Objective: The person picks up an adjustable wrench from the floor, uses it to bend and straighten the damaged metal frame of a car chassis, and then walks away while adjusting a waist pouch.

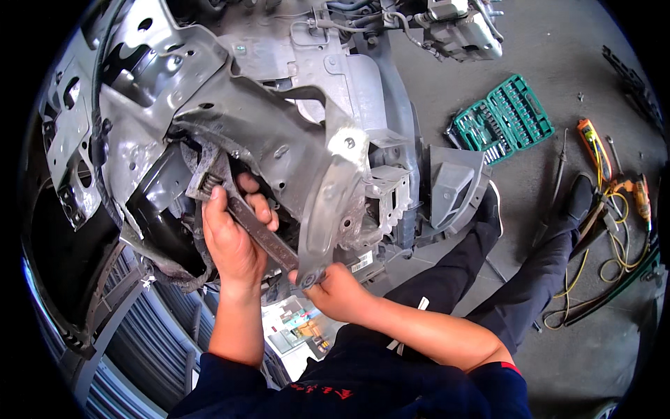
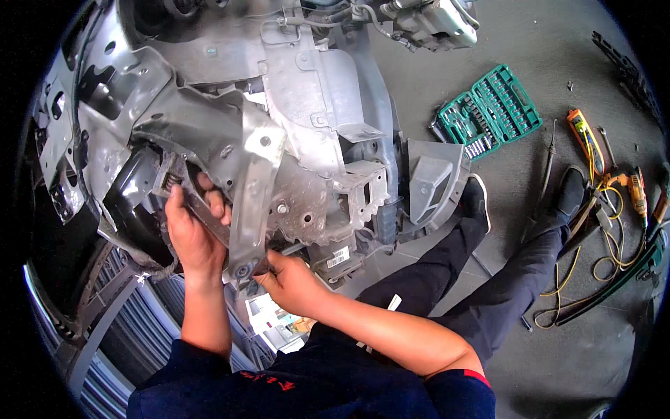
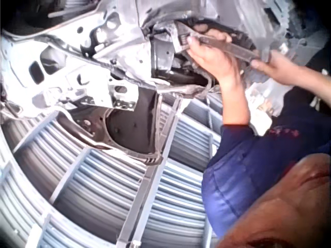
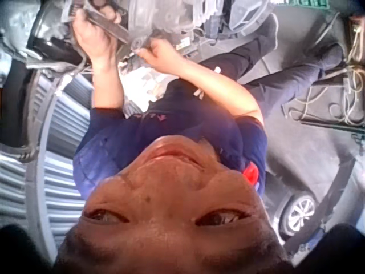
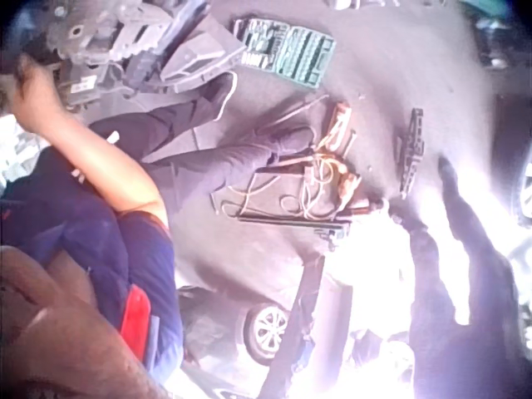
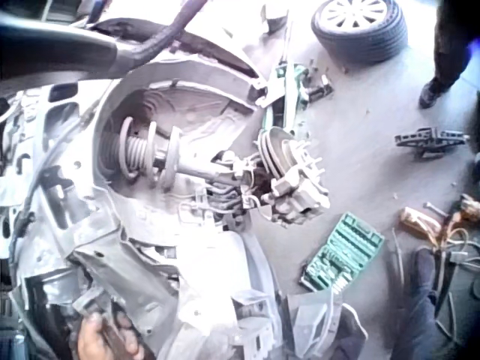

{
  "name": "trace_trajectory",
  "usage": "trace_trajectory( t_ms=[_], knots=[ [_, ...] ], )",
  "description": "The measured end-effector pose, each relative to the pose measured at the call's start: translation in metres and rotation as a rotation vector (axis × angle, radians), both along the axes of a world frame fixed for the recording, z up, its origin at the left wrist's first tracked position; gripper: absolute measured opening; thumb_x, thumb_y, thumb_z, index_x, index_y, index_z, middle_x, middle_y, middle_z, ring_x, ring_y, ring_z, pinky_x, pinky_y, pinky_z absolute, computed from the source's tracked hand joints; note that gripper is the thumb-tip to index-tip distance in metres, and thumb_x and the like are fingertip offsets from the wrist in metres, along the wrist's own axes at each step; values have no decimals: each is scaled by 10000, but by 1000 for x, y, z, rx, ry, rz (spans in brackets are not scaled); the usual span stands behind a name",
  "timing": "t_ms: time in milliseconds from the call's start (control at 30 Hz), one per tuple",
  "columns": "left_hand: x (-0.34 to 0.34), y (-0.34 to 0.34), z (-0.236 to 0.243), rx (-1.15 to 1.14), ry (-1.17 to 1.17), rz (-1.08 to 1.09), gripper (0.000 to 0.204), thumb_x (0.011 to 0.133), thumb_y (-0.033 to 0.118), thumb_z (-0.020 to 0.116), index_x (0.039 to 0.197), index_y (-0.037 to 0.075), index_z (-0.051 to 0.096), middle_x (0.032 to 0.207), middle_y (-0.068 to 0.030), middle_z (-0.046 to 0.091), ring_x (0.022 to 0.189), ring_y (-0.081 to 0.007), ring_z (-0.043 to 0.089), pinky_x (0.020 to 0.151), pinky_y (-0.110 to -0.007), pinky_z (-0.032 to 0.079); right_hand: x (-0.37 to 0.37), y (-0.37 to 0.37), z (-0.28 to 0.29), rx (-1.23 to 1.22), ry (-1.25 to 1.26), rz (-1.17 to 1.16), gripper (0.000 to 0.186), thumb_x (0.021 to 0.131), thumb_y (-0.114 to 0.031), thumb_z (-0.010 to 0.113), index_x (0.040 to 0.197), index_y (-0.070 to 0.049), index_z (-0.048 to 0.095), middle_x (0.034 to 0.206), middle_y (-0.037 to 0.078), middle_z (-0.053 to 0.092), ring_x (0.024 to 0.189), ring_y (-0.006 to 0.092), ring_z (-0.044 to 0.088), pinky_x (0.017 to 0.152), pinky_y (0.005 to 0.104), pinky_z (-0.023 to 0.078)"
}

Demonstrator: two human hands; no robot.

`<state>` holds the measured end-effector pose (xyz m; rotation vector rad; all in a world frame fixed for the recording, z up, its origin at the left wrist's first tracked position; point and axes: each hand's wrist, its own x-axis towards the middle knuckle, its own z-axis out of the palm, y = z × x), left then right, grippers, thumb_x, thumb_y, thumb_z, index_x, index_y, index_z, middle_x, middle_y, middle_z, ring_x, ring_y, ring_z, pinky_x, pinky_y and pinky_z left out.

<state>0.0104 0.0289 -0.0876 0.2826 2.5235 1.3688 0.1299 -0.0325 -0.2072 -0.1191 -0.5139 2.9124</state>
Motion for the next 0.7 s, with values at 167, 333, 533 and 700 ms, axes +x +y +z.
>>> trace_trajectory(
  t_ms=[167, 333, 533, 700],
  knots=[
    [-1, 0, 2, -15, -34, 49, 393, 1078, 352, 381, 1156, 13, 566, 916, -83, 640, 660, -185, 562, 567, -348, 488, -7, 2, -14, 51, 75, 8, 234, 952, -110, 607, 1159, -1, 611, 931, 282, 664, 908, 475, 647, 719, 455, 525],
    [-2, 0, -1, 12, 2, 60, 357, 1085, 341, 360, 1125, 34, 540, 992, -69, 610, 654, -181, 530, 566, -344, 463, -8, 3, -20, 92, 60, 25, 172, 945, -118, 604, 1053, 17, 606, 804, 289, 633, 807, 485, 637, 652, 483, 501],
    [-4, -2, -4, 18, 82, 41, 259, 1080, 260, 411, 1188, 47, 510, 1011, -92, 588, 659, -161, 529, 537, -315, 456, -13, -5, -28, 204, 98, -24, 147, 922, -106, 606, 995, 22, 598, 744, 285, 618, 743, 487, 628, 625, 498, 489],
    [-3, 8, -5, 43, 104, 10, 246, 1067, 251, 453, 1218, 68, 514, 972, -85, 595, 697, -138, 515, 571, -295, 445, -12, 11, -21, 286, 59, 61, 139, 897, -86, 613, 1001, 4, 632, 827, 266, 655, 805, 456, 659, 683, 471, 511]
  ],
)
